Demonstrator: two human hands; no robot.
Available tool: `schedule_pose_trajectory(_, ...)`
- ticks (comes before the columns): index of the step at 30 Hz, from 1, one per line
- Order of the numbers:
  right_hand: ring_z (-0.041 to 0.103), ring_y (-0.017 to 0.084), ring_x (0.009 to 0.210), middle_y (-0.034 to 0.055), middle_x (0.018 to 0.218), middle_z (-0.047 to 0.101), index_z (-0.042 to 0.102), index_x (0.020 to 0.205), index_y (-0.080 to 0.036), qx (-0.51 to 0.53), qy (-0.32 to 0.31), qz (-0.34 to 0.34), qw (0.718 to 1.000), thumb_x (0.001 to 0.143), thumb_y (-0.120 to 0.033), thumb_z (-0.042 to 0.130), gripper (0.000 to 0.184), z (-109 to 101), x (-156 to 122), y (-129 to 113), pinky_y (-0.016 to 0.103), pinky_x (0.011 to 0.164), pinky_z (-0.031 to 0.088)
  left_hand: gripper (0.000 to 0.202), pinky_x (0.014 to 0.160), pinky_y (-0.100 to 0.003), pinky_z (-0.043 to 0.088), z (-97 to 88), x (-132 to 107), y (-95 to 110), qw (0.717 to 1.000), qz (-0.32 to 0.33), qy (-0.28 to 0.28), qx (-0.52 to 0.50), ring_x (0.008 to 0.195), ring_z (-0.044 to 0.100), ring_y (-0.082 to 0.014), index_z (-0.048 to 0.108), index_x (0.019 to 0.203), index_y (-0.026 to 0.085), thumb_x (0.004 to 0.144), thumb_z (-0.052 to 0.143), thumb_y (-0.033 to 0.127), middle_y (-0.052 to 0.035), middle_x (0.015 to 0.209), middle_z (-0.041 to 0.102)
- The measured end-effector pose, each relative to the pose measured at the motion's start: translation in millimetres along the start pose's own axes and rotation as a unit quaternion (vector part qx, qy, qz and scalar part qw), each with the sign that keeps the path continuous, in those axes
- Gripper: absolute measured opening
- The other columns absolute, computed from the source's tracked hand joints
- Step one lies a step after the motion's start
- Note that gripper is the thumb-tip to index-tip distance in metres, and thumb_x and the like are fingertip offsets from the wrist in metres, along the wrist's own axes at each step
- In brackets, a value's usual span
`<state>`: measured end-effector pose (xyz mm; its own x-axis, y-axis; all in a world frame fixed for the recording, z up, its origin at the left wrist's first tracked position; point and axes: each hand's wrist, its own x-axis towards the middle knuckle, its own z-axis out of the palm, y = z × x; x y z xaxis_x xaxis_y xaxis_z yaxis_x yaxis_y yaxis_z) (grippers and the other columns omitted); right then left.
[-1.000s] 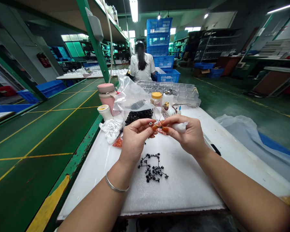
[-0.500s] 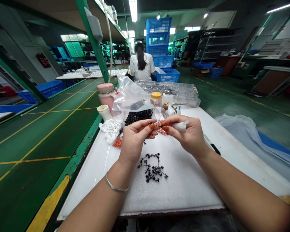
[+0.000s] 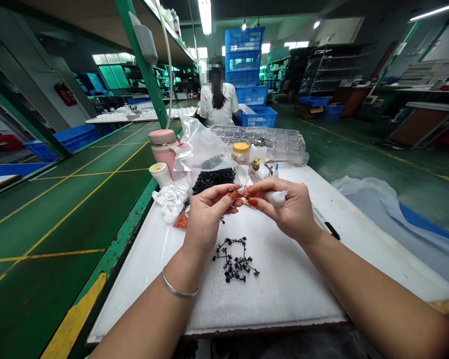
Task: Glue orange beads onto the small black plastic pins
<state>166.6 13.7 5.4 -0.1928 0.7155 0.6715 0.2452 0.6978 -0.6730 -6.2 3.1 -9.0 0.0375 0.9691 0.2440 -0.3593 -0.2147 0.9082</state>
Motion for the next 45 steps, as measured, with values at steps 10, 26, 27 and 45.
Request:
schedule_pose_trajectory(10,0.070,0.015,0.073,0.0017,0.086,0.075,0.070,0.094,-0.020,-0.021,0.015,-0.025,0.999,0.077,-0.018,0.075,0.018,2.3,-1.0,-2.1,0.029,0.070,0.058,0.018,0.064,-0.018,0.055,-0.4,1.1,-0.3,0.999,0.002,0.013,-0.038,0.071,0.069,-0.0098,0.077,0.094,0.019,0.077,0.077,0.023,-0.0053,0.088,0.077)
schedule_pose_trajectory(26,0.070,0.016,0.076,0.0030,0.088,0.076,0.071,0.096,-0.020,-0.035,0.024,-0.027,0.999,0.077,-0.025,0.078,0.021,4.4,-1.6,0.2,0.030,0.074,0.058,0.023,0.058,-0.014,0.054,0.9,3.8,2.0,0.988,-0.072,0.024,-0.135,0.065,0.068,-0.0075,0.076,0.088,0.017,0.066,0.081,0.015,-0.0037,0.085,0.076)
schedule_pose_trajectory(27,0.070,0.016,0.075,0.0028,0.088,0.076,0.071,0.095,-0.021,-0.038,0.026,-0.025,0.999,0.077,-0.025,0.078,0.020,4.5,-1.7,0.2,0.030,0.073,0.058,0.023,0.059,-0.014,0.054,1.1,4.0,1.8,0.987,-0.080,0.023,-0.138,0.065,0.068,-0.0076,0.076,0.088,0.017,0.066,0.081,0.014,-0.0035,0.084,0.076)
schedule_pose_trajectory(45,0.065,0.013,0.070,0.0002,0.083,0.073,0.072,0.092,-0.021,-0.060,0.042,-0.072,0.995,0.073,-0.016,0.080,0.021,4.0,-2.1,-1.7,0.027,0.067,0.053,0.022,0.058,-0.012,0.054,3.0,4.3,1.4,0.983,-0.097,-0.002,-0.155,0.064,0.068,-0.0068,0.077,0.086,0.016,0.065,0.082,0.014,-0.0030,0.080,0.076)
